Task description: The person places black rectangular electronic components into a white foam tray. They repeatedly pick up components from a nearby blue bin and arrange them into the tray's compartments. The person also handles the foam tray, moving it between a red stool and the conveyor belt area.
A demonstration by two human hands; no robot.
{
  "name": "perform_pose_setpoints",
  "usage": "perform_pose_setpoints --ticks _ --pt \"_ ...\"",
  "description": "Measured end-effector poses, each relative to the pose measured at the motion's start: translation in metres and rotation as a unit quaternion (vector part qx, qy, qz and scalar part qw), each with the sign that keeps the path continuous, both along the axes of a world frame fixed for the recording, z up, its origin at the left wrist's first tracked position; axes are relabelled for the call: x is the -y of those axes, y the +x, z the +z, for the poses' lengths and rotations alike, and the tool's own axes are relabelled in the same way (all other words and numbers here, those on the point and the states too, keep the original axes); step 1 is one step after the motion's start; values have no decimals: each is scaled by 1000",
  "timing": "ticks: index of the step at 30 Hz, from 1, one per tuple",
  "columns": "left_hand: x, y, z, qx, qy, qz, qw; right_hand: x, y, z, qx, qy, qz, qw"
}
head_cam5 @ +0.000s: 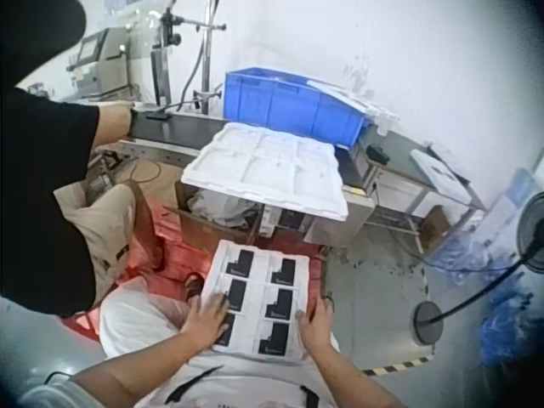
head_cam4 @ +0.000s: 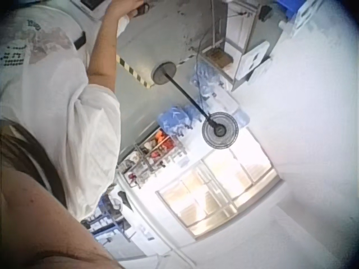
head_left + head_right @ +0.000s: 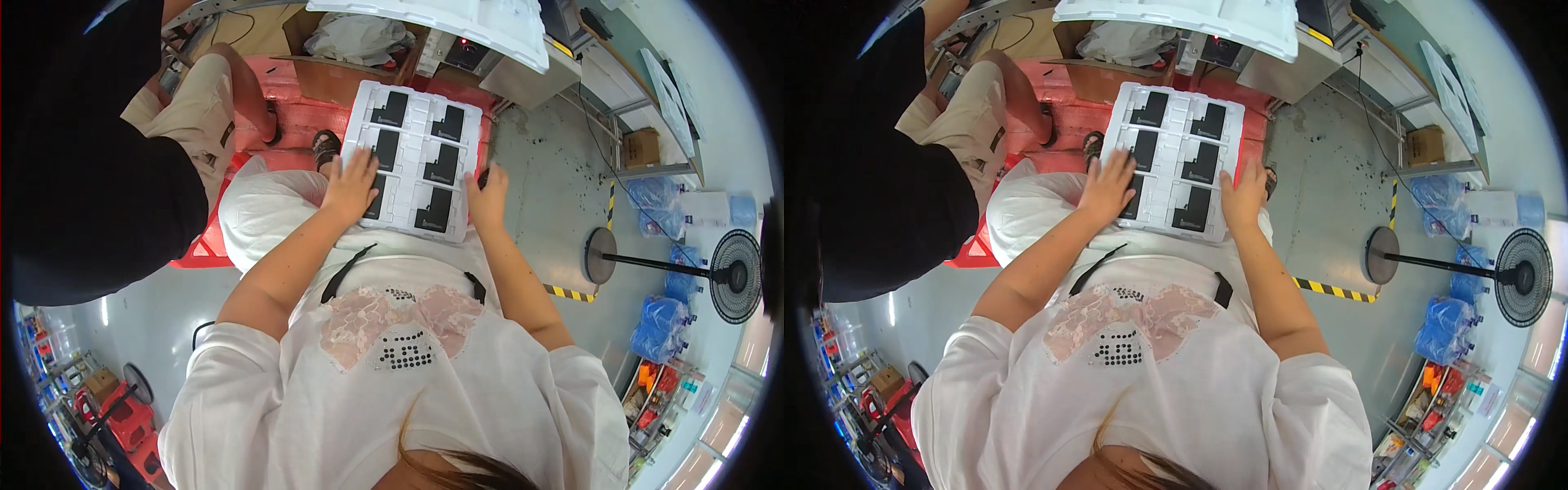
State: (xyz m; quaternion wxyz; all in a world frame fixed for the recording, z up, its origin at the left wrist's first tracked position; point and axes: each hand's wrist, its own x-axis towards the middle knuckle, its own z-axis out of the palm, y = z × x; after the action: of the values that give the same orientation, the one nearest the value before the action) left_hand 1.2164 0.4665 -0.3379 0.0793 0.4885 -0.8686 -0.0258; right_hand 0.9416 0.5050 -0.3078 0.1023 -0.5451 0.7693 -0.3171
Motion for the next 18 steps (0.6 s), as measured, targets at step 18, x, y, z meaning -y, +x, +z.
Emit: perform_pose_setpoints --ticks 18 --pt "109 -47 199 -791 353 79 493 37 56 213 -206 -156 350 900"
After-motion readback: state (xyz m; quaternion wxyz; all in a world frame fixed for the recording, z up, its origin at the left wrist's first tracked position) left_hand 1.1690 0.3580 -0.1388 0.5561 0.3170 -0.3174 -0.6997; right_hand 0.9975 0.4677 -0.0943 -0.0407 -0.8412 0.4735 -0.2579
